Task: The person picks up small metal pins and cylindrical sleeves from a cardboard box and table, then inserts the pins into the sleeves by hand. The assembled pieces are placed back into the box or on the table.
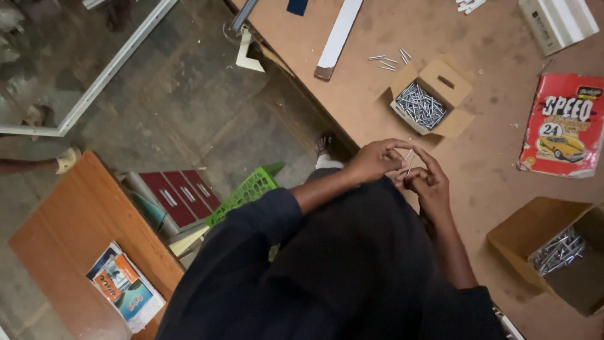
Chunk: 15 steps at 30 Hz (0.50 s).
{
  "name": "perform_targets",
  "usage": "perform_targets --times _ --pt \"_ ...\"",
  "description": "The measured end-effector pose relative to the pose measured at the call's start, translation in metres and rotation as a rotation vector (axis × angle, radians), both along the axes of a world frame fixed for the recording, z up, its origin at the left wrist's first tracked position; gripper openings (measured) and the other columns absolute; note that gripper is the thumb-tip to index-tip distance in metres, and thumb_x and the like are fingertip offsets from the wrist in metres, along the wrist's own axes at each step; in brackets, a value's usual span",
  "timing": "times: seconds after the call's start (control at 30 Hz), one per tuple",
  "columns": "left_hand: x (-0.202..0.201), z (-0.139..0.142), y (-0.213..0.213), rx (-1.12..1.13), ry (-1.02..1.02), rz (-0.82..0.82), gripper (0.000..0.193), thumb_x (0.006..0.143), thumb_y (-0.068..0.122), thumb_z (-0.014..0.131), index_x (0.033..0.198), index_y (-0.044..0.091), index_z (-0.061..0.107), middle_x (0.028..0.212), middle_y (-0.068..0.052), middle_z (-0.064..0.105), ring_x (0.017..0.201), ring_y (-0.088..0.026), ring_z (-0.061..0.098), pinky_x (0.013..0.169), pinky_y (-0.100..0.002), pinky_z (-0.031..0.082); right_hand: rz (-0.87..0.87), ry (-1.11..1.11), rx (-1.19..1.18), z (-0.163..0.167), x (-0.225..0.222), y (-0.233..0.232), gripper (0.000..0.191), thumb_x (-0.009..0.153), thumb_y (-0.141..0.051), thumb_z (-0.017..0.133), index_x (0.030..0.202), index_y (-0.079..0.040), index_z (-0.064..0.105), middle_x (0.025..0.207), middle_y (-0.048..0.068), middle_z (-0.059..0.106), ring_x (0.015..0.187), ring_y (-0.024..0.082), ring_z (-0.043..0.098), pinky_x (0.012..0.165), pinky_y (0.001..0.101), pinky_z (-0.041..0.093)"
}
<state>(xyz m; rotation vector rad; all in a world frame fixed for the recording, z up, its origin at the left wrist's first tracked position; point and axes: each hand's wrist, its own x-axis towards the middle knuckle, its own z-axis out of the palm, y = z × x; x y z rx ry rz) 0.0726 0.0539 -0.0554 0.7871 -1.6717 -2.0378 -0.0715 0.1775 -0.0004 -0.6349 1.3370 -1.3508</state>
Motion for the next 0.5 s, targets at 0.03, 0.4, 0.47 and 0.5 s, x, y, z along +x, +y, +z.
perform_targets --times 0.03,0.4,0.47,0.5 --pt "0.000 0.000 -0.003 -0.027 -0.018 0.011 0.048 0.093 0.015 0.075 0.139 0.005 0.064 0.092 -0.004 0.075 0.086 -0.008 0.068 0.083 -0.028 0.056 0.002 -0.012 0.009 0.000 0.000 -0.002 0.065 0.094 0.008 0.055 0.157 -0.004 0.048 0.090 0.010 0.068 0.082 0.020 0.070 0.078 0.0335 0.059" --pt "0.003 0.023 -0.031 0.008 -0.070 -0.012 0.054 0.086 0.015 0.082 0.134 0.004 0.060 0.088 -0.006 0.075 0.081 -0.011 0.071 0.075 -0.027 0.057 0.094 0.004 -0.031 -0.015 -0.001 -0.024 0.073 0.091 0.012 0.051 0.161 -0.007 0.039 0.091 0.010 0.067 0.085 0.020 0.070 0.081 0.0344 0.059" --pt "0.003 0.026 -0.037 0.071 -0.044 -0.022 0.054 0.087 0.015 0.081 0.133 0.002 0.059 0.086 -0.008 0.074 0.074 -0.011 0.070 0.067 -0.027 0.056 0.103 0.010 -0.061 -0.018 -0.001 -0.029 0.073 0.092 0.012 0.052 0.161 -0.006 0.038 0.093 0.010 0.067 0.086 0.020 0.070 0.081 0.0340 0.059" --pt "0.002 0.027 -0.040 0.121 -0.027 -0.027 0.052 0.088 0.016 0.081 0.132 0.001 0.058 0.083 -0.009 0.074 0.070 -0.012 0.068 0.062 -0.027 0.054 0.100 0.016 -0.065 -0.019 0.000 -0.031 0.072 0.093 0.012 0.053 0.161 -0.006 0.037 0.095 0.010 0.068 0.086 0.020 0.070 0.082 0.0337 0.059"
